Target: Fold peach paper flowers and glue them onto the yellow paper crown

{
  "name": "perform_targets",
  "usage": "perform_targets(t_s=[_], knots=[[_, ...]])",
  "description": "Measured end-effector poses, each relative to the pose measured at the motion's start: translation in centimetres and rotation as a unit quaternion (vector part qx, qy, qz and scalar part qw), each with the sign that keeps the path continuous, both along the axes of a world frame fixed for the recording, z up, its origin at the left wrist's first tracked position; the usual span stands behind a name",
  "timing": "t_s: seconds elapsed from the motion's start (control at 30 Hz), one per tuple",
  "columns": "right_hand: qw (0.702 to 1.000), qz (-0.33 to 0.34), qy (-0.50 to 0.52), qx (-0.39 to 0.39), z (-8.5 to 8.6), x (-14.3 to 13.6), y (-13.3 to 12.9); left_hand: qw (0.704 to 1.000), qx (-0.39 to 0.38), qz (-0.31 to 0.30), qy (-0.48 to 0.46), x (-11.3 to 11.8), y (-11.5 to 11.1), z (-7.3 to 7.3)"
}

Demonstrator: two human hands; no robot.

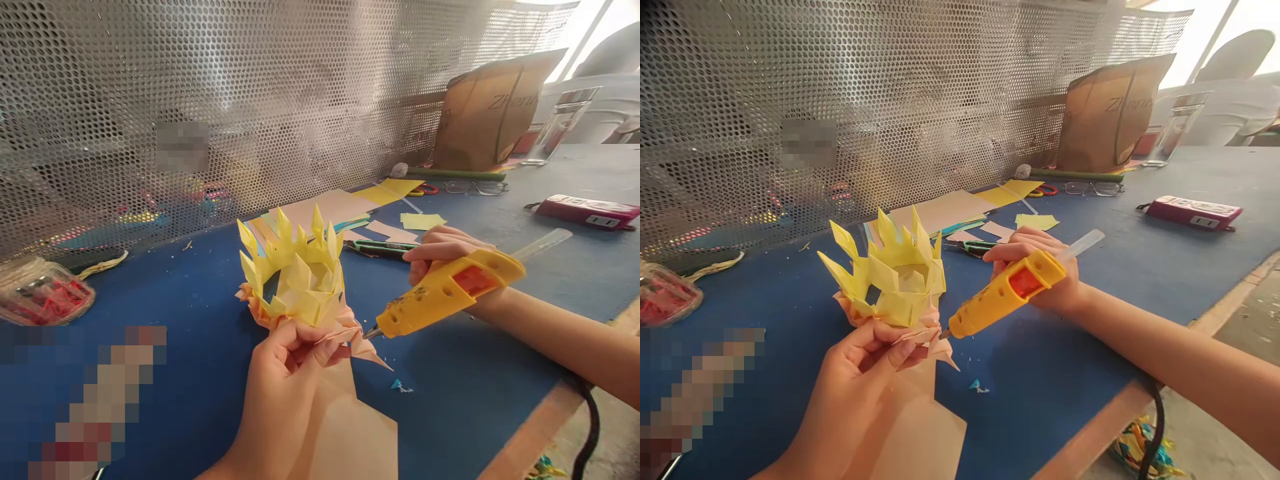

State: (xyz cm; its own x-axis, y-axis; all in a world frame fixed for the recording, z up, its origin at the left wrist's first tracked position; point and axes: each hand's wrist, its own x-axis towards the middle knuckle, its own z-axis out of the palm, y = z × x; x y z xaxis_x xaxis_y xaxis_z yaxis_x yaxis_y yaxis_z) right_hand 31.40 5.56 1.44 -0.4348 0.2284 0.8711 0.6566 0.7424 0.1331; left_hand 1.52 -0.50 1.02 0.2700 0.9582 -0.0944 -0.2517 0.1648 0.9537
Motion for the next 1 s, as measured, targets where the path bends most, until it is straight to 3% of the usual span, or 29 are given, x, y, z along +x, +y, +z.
perform_targets(t_s=[1.0], knots=[[0.999, 0.027, -0.031, -0.022, 1.1, 1.0, -0.8, 1.0, -0.014, -0.006, -0.012, 0.0, 0.0, -0.1]])
